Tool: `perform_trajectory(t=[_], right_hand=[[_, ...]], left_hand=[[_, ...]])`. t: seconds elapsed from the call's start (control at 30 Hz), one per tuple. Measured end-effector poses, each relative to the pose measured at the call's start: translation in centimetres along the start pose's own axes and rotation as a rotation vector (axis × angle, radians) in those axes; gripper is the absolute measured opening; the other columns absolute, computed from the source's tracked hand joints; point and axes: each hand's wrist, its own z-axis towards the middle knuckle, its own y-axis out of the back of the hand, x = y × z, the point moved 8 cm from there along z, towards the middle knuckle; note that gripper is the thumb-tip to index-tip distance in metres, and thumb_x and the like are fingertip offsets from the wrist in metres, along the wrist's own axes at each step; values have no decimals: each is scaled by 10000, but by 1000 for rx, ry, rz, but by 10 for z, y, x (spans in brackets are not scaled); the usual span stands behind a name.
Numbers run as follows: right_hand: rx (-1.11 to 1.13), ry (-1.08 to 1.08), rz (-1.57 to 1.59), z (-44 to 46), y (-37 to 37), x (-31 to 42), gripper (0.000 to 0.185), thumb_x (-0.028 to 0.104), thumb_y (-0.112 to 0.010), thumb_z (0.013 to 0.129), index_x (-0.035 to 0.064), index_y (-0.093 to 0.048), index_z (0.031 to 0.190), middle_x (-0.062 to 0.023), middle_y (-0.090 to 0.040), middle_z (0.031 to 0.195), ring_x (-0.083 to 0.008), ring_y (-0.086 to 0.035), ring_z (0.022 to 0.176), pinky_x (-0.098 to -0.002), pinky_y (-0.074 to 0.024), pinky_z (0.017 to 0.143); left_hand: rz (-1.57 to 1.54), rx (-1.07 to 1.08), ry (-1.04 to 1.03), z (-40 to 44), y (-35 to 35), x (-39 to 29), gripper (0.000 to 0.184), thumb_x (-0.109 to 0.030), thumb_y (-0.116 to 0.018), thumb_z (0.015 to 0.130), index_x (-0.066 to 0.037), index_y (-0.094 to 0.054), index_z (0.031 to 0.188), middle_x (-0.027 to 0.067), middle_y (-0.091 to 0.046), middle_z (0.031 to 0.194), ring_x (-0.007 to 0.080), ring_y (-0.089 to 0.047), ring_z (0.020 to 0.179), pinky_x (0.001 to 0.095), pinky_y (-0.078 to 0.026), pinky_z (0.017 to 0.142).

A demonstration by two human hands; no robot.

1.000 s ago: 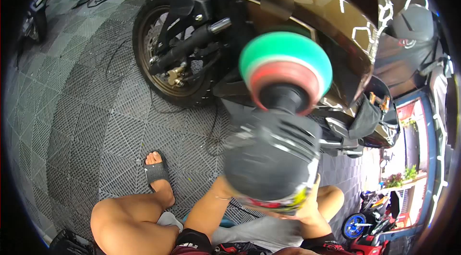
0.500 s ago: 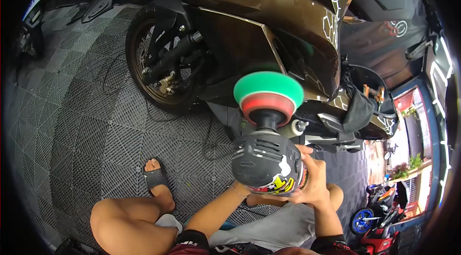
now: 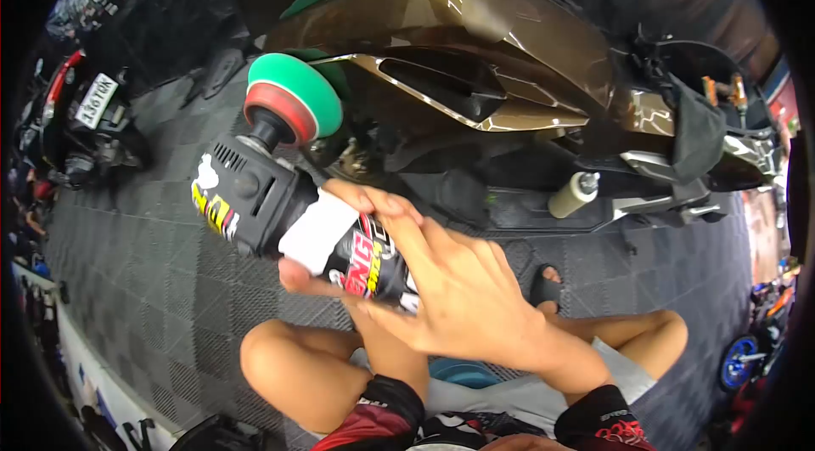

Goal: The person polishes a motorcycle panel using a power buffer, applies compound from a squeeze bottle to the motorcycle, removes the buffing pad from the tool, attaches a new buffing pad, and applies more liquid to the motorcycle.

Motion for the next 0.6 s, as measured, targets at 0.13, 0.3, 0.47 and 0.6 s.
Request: perform_trajectory(t=[0.13, 0.3, 0.47, 0.6], right_hand=[[-19, 23, 46, 3, 6, -2, 895, 386, -805, 747, -57, -415, 1420, -274, -662, 1021, -412, -704, 774, -444, -584, 633], [-149, -4, 352, -25, 11, -22, 896, 291, -858, 686, -89, -436, 1379, -226, -703, 1052, -337, -746, 898, -372, -595, 752], [-316, 77, 447, -29, 4, -20, 886, 287, -866, 676, -104, -452, 1355, -236, -699, 1059, -342, -743, 907, -374, -594, 766], [-145, -25, 256, -5, 4, -17, 845, 337, -880, 674, -43, -513, 1333, -243, -693, 1059, -366, -738, 854, -396, -592, 706]], left_hand=[[67, 34, 16, 6, -6, -4, 827, -601, -651, 859, 156, -500, 1157, 327, -623, 1109, 432, -643, 1084, 514, -561, 906], [306, -24, 279, 2, -36, 11, 749, -309, -756, 627, 190, -533, 1138, 323, -634, 1126, 399, -649, 1084, 431, -510, 973], [498, -120, 380, -4, -32, 3, 785, -304, -747, 560, 180, -536, 1141, 317, -633, 1100, 386, -657, 1042, 414, -514, 961], [183, -97, 102, 1, -9, -1, 722, -439, -663, 716, 159, -521, 1095, 340, -627, 1056, 387, -664, 1012, 426, -567, 890]])
